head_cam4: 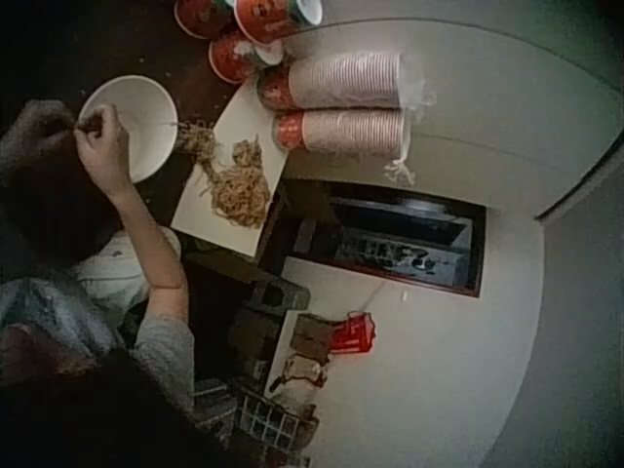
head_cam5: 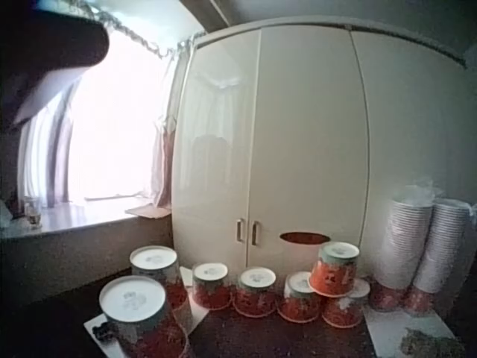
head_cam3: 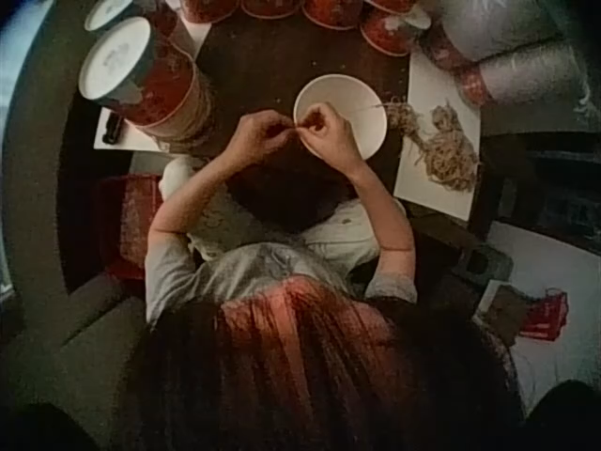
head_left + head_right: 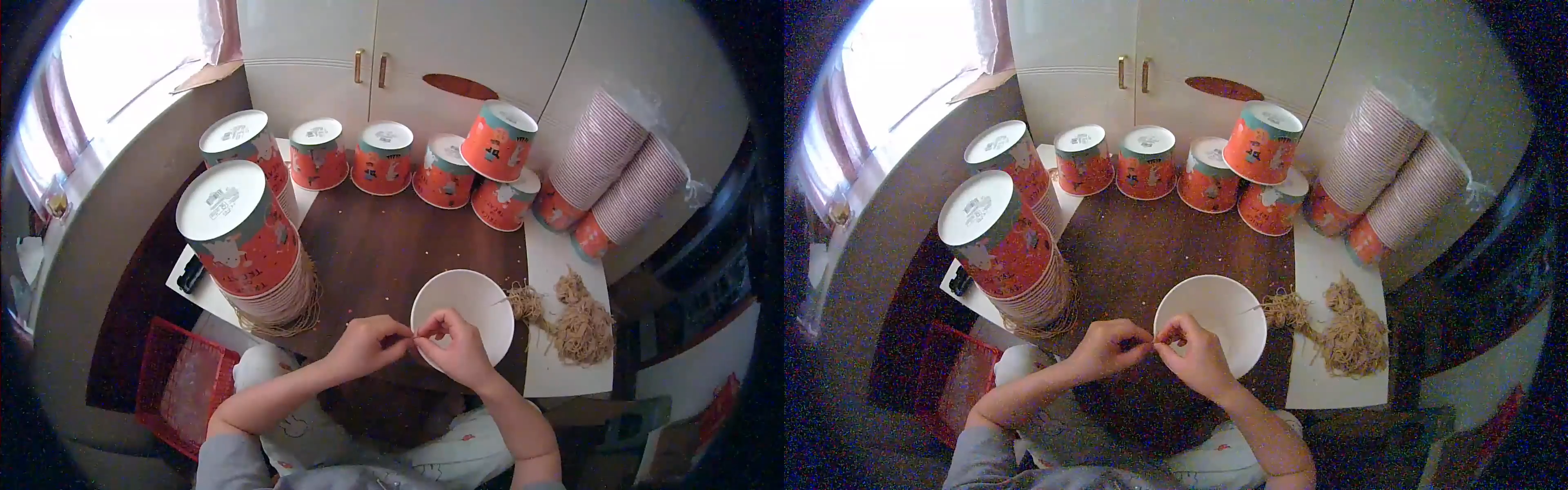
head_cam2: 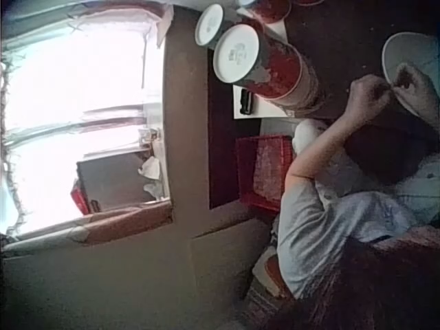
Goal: Attaching string handles to Halloween-themed paper buckets and stacking them.
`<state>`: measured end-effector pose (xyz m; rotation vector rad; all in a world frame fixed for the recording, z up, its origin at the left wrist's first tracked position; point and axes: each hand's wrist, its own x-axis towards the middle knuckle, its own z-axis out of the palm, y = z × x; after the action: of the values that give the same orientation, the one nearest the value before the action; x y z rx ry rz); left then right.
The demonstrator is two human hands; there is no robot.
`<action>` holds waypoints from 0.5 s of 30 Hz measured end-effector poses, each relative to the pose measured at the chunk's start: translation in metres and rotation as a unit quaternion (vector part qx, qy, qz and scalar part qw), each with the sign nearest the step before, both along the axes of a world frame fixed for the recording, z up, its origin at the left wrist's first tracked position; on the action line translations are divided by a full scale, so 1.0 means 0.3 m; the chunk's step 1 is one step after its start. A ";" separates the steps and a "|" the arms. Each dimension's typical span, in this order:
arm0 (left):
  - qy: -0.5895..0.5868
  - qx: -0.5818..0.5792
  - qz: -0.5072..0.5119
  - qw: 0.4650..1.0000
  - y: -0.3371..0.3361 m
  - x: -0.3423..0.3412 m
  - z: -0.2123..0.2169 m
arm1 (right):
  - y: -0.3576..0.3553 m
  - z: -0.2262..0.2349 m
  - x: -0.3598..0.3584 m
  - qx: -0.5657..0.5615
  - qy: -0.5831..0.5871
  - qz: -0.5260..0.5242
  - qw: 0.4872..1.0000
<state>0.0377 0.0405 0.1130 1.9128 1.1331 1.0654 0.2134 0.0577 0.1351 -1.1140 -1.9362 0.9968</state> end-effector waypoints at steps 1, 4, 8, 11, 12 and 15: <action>-0.003 0.003 0.001 1.000 0.001 0.000 -0.002 | 0.000 0.001 0.001 0.000 0.000 0.000 1.000; 0.000 0.000 0.000 1.000 0.002 -0.003 -0.003 | -0.001 0.002 0.002 0.003 -0.003 -0.004 1.000; -0.008 -0.006 -0.006 1.000 0.007 -0.007 -0.019 | -0.002 0.007 0.001 0.007 -0.010 -0.001 1.000; -0.014 0.001 -0.014 1.000 0.010 -0.010 -0.025 | -0.003 0.008 0.000 0.010 -0.004 0.001 1.000; -0.017 0.000 -0.020 1.000 0.011 -0.012 -0.025 | -0.003 0.008 0.000 0.010 -0.004 0.001 1.000; -0.037 -0.033 -0.026 0.998 0.012 -0.012 -0.017 | -0.001 0.004 0.004 0.012 -0.003 0.004 1.000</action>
<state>0.0342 0.0439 0.1079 1.8262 1.0575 1.0489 0.2144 0.0575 0.1364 -1.0987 -1.9543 0.9724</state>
